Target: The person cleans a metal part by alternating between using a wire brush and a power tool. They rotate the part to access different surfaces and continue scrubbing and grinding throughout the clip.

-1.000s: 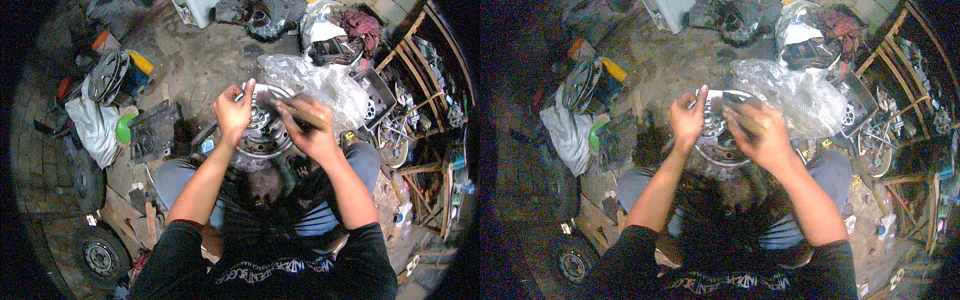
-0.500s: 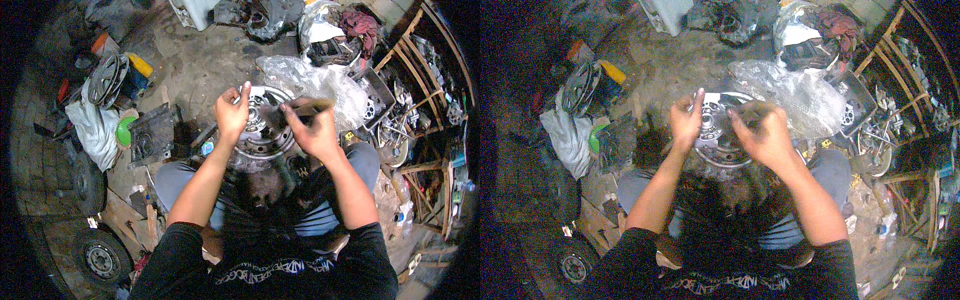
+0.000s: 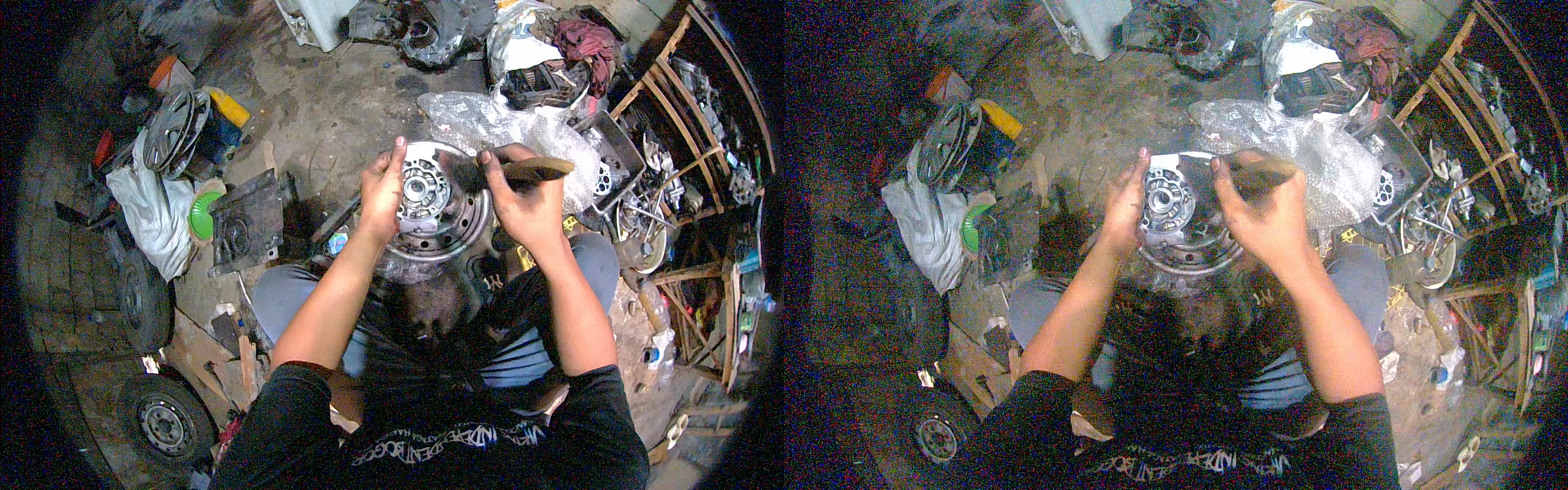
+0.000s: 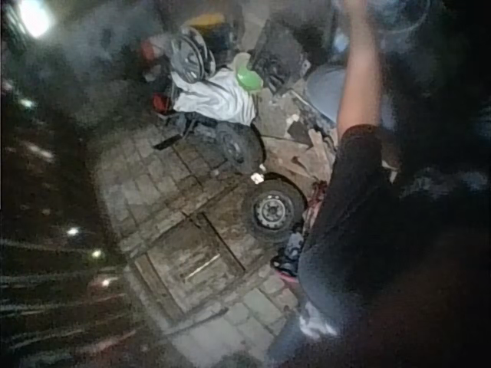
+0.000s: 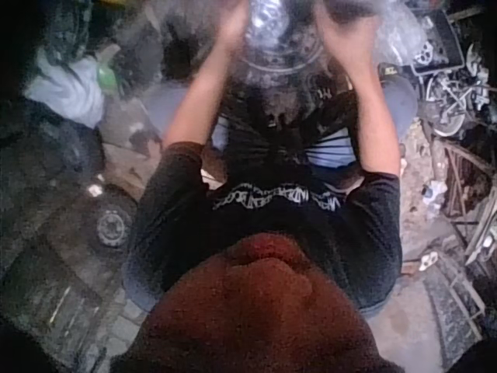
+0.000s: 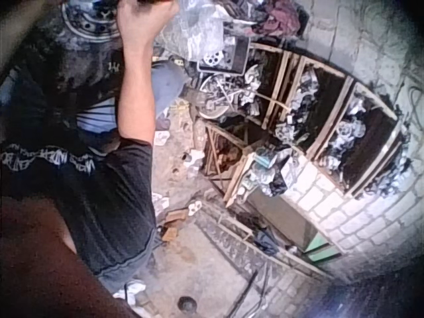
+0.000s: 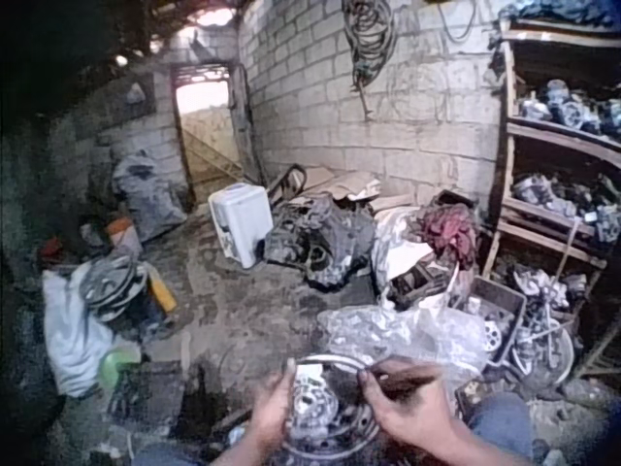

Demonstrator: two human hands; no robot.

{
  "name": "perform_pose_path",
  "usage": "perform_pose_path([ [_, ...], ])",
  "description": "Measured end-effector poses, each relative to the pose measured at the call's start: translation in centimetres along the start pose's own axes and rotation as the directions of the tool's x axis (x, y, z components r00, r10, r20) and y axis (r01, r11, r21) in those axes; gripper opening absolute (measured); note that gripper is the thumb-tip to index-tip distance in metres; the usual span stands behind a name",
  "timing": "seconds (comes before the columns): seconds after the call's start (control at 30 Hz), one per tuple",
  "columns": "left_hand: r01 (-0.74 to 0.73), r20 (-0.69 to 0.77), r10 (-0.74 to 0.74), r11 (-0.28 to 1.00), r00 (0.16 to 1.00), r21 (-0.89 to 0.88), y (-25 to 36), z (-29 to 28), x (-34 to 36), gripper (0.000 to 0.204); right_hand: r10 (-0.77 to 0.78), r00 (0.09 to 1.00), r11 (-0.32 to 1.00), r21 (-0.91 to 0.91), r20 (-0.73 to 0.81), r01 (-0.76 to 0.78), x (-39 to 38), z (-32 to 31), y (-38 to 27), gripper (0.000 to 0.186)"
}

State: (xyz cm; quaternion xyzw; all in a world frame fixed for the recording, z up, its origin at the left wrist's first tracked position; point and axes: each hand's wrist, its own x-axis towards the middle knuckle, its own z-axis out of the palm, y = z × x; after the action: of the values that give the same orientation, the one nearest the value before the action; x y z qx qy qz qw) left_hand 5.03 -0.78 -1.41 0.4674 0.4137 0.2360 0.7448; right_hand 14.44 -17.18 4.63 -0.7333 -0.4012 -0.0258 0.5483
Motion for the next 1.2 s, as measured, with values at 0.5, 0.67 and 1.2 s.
perform_pose_path([
  [0.5, 0.177, 0.395, -0.001, 0.896, 0.919, -0.408, -1.1, -0.3, 0.8, 0.074, -0.289, 0.948, 0.942, -0.138, 0.133, 0.306, -0.3, 1.3, -0.1, 0.016],
  [0.67, 0.193, 0.394, -0.047, 0.92, 0.918, -0.34, -0.7, -0.4, 0.6, 0.059, -0.292, 0.937, 0.952, -0.04, 0.191, 0.305, -1.7, 2.1, -0.1, 0.02],
  [1.2, 0.018, 0.28, 0.084, 0.939, 0.956, -0.345, 1.0, 0.9, -1.8, 0.093, -0.338, 0.923, 0.94, 0.023, 0.182, 0.34, -1.0, 1.0, -2.4, 0.021],
])
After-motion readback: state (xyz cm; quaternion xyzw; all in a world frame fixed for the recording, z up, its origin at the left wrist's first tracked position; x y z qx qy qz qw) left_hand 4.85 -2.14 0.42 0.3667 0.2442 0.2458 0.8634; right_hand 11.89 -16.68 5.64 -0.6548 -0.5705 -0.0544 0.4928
